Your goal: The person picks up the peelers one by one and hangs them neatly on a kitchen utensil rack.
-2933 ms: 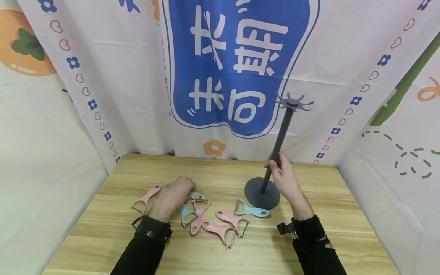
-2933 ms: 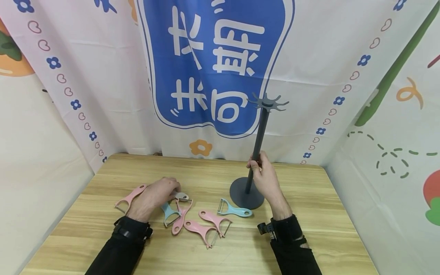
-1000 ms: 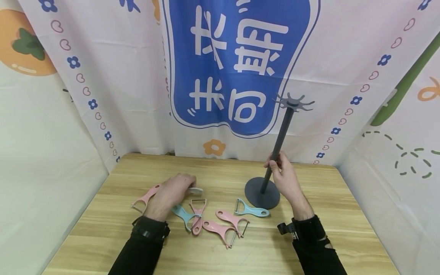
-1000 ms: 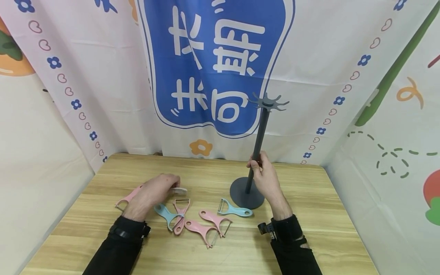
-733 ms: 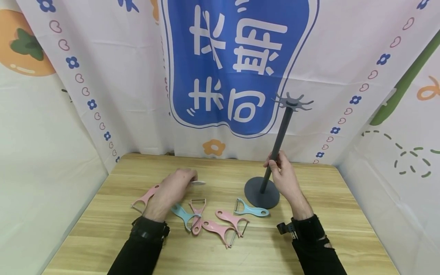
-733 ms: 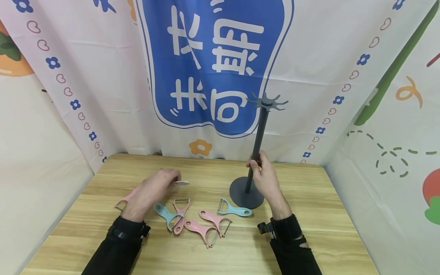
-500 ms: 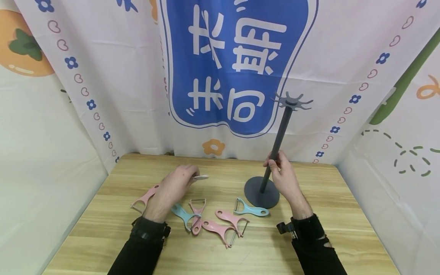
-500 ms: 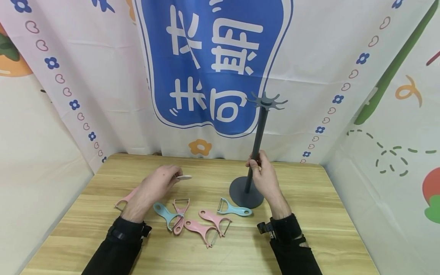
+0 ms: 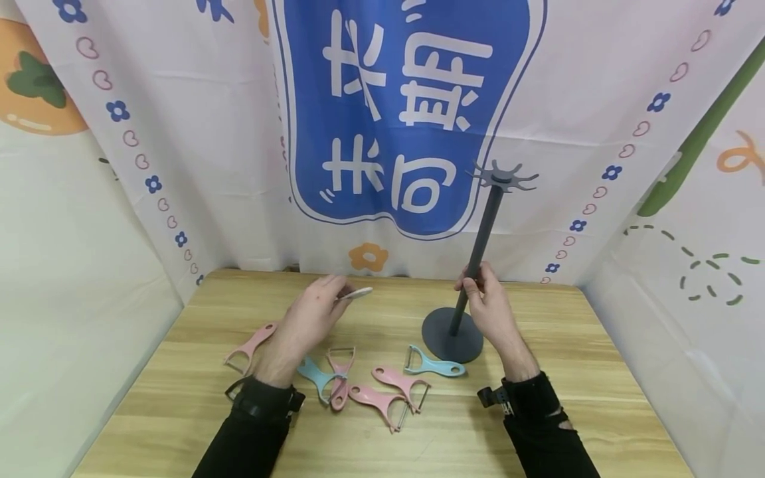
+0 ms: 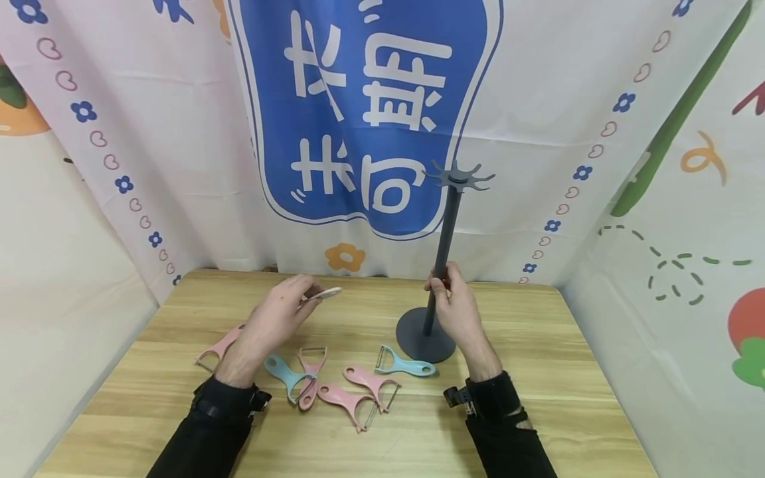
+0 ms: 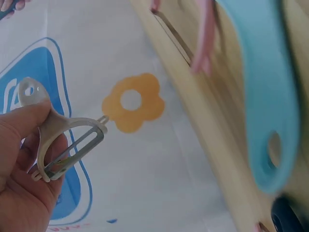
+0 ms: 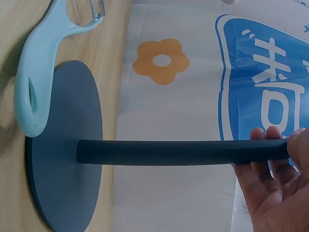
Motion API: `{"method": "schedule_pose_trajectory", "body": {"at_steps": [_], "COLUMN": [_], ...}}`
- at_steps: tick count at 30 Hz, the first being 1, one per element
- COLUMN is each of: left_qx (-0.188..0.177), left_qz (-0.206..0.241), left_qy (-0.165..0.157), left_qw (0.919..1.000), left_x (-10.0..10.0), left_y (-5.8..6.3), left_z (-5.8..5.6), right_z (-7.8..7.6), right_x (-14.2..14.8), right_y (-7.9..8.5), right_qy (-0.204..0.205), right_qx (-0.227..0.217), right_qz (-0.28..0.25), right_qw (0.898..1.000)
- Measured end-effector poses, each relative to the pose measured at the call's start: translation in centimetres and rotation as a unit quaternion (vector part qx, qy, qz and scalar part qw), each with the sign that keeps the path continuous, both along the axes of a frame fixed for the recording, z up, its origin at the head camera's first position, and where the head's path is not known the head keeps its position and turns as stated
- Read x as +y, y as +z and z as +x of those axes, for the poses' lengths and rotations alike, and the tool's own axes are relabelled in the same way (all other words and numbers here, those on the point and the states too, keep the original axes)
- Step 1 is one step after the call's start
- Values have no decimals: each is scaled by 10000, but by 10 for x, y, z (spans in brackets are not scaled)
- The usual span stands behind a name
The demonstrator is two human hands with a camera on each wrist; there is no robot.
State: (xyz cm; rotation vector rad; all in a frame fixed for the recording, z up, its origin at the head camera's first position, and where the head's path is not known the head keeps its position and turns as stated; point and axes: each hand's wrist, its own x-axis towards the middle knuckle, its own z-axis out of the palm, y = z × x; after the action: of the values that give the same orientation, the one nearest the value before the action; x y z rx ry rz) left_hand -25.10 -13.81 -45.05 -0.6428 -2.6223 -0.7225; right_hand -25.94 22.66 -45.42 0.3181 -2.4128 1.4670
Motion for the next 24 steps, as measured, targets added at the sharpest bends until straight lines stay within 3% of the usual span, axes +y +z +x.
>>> {"method": "schedule_pose_trajectory", "body": {"at_steps": [6,15,24], "left_qx": [49,-225,-11], "left_qz": [321,707,768], "left_qy": [-70,-40,-169], "left_qw": [9994,9972,9969], "left_x": [12,30,49], "left_y": [3,10,27], "left_z": [1,-1,-7], "right_z": [0,-1,1], "right_x": [-1,-1,-3], "right_y": [-1,1,-2], "right_qy": [2,-17,-101], "right_qx": [22,-77,-65], "right_qz": [43,137,34], "right_qw": [10000,9999,9999]}}
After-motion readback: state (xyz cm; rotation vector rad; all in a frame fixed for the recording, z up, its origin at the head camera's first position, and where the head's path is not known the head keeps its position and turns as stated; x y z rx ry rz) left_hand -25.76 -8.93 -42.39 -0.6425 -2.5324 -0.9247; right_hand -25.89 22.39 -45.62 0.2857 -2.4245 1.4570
